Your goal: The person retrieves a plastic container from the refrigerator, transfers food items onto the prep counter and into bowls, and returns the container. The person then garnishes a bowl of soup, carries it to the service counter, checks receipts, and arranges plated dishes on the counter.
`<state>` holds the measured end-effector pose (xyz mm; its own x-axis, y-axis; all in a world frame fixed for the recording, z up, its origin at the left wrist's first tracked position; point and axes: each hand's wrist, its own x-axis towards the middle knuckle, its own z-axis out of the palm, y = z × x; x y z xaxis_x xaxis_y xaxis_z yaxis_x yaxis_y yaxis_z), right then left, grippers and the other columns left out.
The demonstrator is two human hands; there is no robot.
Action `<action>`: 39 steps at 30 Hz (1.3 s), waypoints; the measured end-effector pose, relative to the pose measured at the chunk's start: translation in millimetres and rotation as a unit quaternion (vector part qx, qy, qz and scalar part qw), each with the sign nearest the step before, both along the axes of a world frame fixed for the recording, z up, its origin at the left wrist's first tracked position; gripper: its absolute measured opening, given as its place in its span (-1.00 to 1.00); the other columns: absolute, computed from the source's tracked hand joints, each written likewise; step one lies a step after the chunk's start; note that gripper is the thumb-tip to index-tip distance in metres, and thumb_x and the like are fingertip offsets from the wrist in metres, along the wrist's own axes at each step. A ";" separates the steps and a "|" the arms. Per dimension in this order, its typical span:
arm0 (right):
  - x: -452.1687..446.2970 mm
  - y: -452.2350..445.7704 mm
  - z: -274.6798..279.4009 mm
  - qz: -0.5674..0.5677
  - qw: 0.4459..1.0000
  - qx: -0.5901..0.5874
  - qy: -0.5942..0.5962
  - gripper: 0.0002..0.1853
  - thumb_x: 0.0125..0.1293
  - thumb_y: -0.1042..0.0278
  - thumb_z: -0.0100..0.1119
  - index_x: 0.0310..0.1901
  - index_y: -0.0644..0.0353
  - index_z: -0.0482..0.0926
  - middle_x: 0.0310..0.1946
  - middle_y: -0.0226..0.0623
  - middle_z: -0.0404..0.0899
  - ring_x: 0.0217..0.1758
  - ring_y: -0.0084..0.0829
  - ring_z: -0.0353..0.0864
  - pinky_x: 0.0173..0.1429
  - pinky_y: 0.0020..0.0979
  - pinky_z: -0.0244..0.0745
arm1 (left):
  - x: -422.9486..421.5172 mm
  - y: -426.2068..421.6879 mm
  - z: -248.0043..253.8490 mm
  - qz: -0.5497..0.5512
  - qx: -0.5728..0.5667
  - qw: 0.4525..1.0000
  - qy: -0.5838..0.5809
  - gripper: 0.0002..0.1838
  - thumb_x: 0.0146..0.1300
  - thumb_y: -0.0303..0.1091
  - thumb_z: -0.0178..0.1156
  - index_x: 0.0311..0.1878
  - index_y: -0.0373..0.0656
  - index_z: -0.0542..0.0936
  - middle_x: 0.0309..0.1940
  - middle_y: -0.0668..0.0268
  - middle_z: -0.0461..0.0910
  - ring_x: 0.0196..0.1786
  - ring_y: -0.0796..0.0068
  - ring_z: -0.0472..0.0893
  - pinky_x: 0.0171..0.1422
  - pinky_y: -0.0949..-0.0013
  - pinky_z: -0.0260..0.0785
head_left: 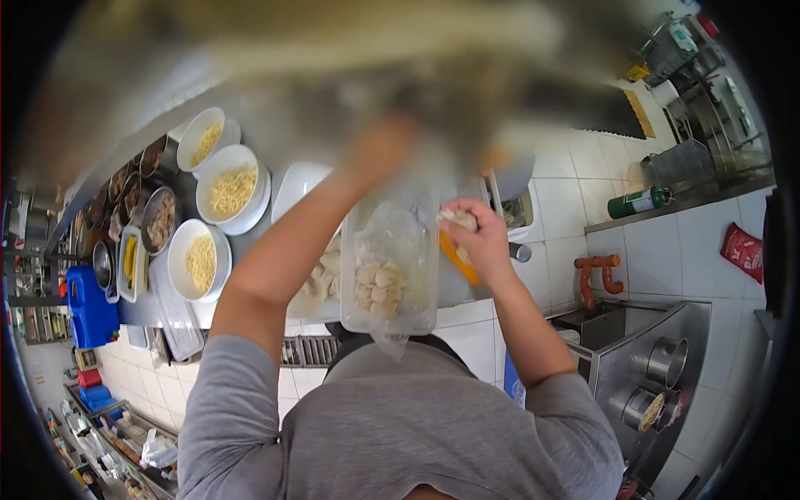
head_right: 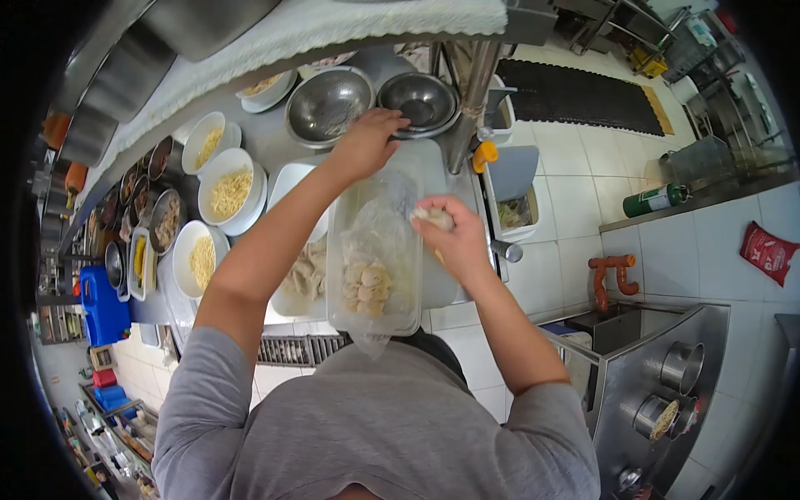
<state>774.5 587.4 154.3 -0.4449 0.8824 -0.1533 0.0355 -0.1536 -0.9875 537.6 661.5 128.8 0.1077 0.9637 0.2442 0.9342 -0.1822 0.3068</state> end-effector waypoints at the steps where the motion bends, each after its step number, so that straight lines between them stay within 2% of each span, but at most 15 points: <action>1: 7.9 -2.8 1.5 -0.010 1.000 -0.018 -0.019 -0.78 0.12 0.49 0.32 -0.17 0.21 0.56 -0.29 -0.47 0.56 -0.25 -0.68 0.49 -0.17 -0.60 0.41 | 1.8 17.4 -3.3 -0.045 0.025 0.998 0.039 -0.55 0.11 -0.33 0.26 0.10 -0.17 0.49 0.14 0.11 0.46 0.20 0.06 0.41 0.30 0.18 0.24; 3: 25.5 -9.0 0.7 -0.028 1.000 0.000 -0.011 -0.77 0.11 0.50 0.31 -0.17 0.21 0.56 -0.30 -0.47 0.56 -0.30 -0.69 0.48 -0.23 -0.61 0.40 | 2.8 45.4 -7.0 -0.094 0.052 0.991 0.077 -0.58 0.10 -0.32 0.26 0.07 -0.15 0.53 0.12 0.14 0.48 0.19 0.07 0.42 0.30 0.19 0.24; 5: 44.7 -10.0 1.5 -0.044 0.999 0.015 -0.006 -0.77 0.11 0.51 0.31 -0.16 0.21 0.56 -0.31 -0.46 0.56 -0.36 -0.70 0.48 -0.29 -0.63 0.39 | 5.1 66.7 -8.2 -0.070 -0.187 0.968 0.150 -0.64 0.09 -0.31 0.26 -0.01 -0.13 0.57 0.01 0.15 0.55 0.11 0.10 0.49 0.21 0.21 0.32; 9: 76.7 -7.8 4.2 -0.108 0.993 -0.021 0.030 -0.79 0.12 0.59 0.24 -0.18 0.24 0.55 -0.39 -0.38 0.56 -0.55 -0.68 0.42 -0.47 -0.62 0.34 | 4.2 72.6 25.3 -0.091 -0.182 0.979 0.021 -0.70 0.10 -0.34 0.25 -0.08 -0.17 0.58 -0.11 0.10 0.58 -0.01 0.11 0.56 0.07 0.21 0.39; 11: 78.9 -0.2 9.2 -0.137 0.988 -0.035 0.065 -0.81 0.13 0.56 0.23 -0.19 0.26 0.54 -0.39 -0.36 0.55 -0.57 -0.67 0.42 -0.47 -0.61 0.36 | 10.3 56.2 64.0 -0.050 -0.073 0.994 -0.060 -0.73 0.10 -0.39 0.23 -0.11 -0.21 0.58 -0.17 0.07 0.59 -0.11 0.10 0.59 -0.02 0.20 0.40; 12: 75.4 3.3 14.3 -0.143 0.986 -0.038 0.080 -0.79 0.15 0.52 0.22 -0.16 0.28 0.52 -0.39 -0.33 0.55 -0.58 -0.63 0.43 -0.49 -0.60 0.37 | -4.9 62.6 45.4 -0.060 -0.048 0.991 -0.111 -0.77 0.10 -0.47 0.20 -0.14 -0.25 0.55 -0.18 0.08 0.58 -0.13 0.07 0.57 -0.04 0.19 0.40; 15: 63.3 13.6 31.5 -0.129 0.970 -0.102 0.181 -0.76 0.14 0.52 0.25 -0.14 0.28 0.52 -0.33 -0.34 0.54 -0.55 -0.63 0.45 -0.49 -0.58 0.37 | 5.3 -4.0 68.4 -0.044 -0.027 0.992 -0.116 -0.82 0.10 -0.53 0.17 -0.18 -0.26 0.53 -0.23 0.09 0.56 -0.14 0.05 0.56 -0.05 0.19 0.39; 17: 56.2 21.9 35.8 -0.109 0.967 -0.112 0.201 -0.75 0.17 0.48 0.23 -0.11 0.28 0.50 -0.30 -0.34 0.53 -0.55 -0.60 0.47 -0.50 -0.56 0.40 | 4.3 -55.2 68.8 -0.125 0.077 0.987 -0.060 -0.82 0.07 -0.59 0.14 -0.22 -0.23 0.52 -0.28 0.12 0.53 -0.16 0.07 0.54 -0.06 0.17 0.40; 19: 46.0 26.4 46.2 -0.077 0.959 -0.131 0.239 -0.75 0.18 0.44 0.21 -0.11 0.26 0.50 -0.33 -0.33 0.54 -0.55 -0.60 0.48 -0.51 -0.55 0.40 | 11.8 -108.2 69.6 -0.113 0.011 0.990 -0.085 -0.79 0.03 -0.57 0.09 -0.22 -0.19 0.56 -0.27 0.12 0.54 -0.13 0.09 0.51 0.00 0.15 0.35; 24: 9.6 35.7 70.9 -0.009 0.952 -0.138 0.273 -0.77 0.21 0.41 0.16 -0.10 0.24 0.49 -0.37 -0.28 0.56 -0.56 -0.57 0.49 -0.49 -0.53 0.43 | 9.1 -169.1 61.5 -0.175 0.009 0.984 0.004 -0.73 -0.06 -0.56 0.11 -0.20 -0.23 0.55 -0.22 0.19 0.51 -0.09 0.20 0.50 0.07 0.24 0.33; 29: -5.1 41.4 92.9 0.008 0.942 -0.091 0.323 -0.75 0.22 0.39 0.13 -0.08 0.25 0.48 -0.36 -0.24 0.56 -0.54 -0.54 0.50 -0.47 -0.50 0.44 | -2.0 -109.6 50.8 -0.117 0.127 0.985 0.005 -0.77 0.00 -0.57 0.10 -0.21 -0.20 0.55 -0.27 0.19 0.51 -0.10 0.16 0.51 0.05 0.19 0.35; 32: 3.7 34.2 95.8 -0.015 0.943 -0.086 0.322 -0.74 0.21 0.40 0.12 -0.07 0.27 0.47 -0.35 -0.20 0.54 -0.55 -0.51 0.50 -0.47 -0.49 0.45 | -20.9 -44.8 49.3 -0.085 0.119 0.988 0.043 -0.80 0.05 -0.54 0.09 -0.21 -0.20 0.54 -0.26 0.17 0.51 -0.08 0.14 0.52 0.03 0.17 0.36; 34: 18.9 29.1 86.9 -0.029 0.946 -0.082 0.311 -0.74 0.21 0.40 0.12 -0.07 0.28 0.47 -0.35 -0.20 0.54 -0.55 -0.50 0.50 -0.48 -0.50 0.45 | -33.0 -12.5 43.8 0.020 0.058 0.991 0.120 -0.82 0.08 -0.51 0.09 -0.21 -0.20 0.54 -0.25 0.16 0.52 -0.08 0.14 0.52 0.00 0.16 0.36; 38: 63.8 20.1 68.1 -0.101 0.951 -0.086 0.279 -0.73 0.21 0.42 0.12 -0.08 0.31 0.46 -0.38 -0.20 0.54 -0.55 -0.50 0.51 -0.50 -0.51 0.45 | -59.2 2.8 16.3 0.083 0.043 0.994 0.053 -0.87 0.10 -0.51 0.10 -0.26 -0.20 0.54 -0.27 0.17 0.52 -0.08 0.14 0.52 0.00 0.19 0.38; 39: 73.7 18.2 64.1 -0.122 0.949 -0.089 0.277 -0.74 0.21 0.42 0.12 -0.08 0.32 0.46 -0.39 -0.20 0.54 -0.55 -0.50 0.51 -0.50 -0.51 0.45 | -60.7 2.2 13.3 0.101 0.003 0.993 0.052 -0.80 0.10 -0.47 0.14 -0.17 -0.19 0.53 -0.20 0.16 0.51 -0.03 0.13 0.51 0.04 0.16 0.36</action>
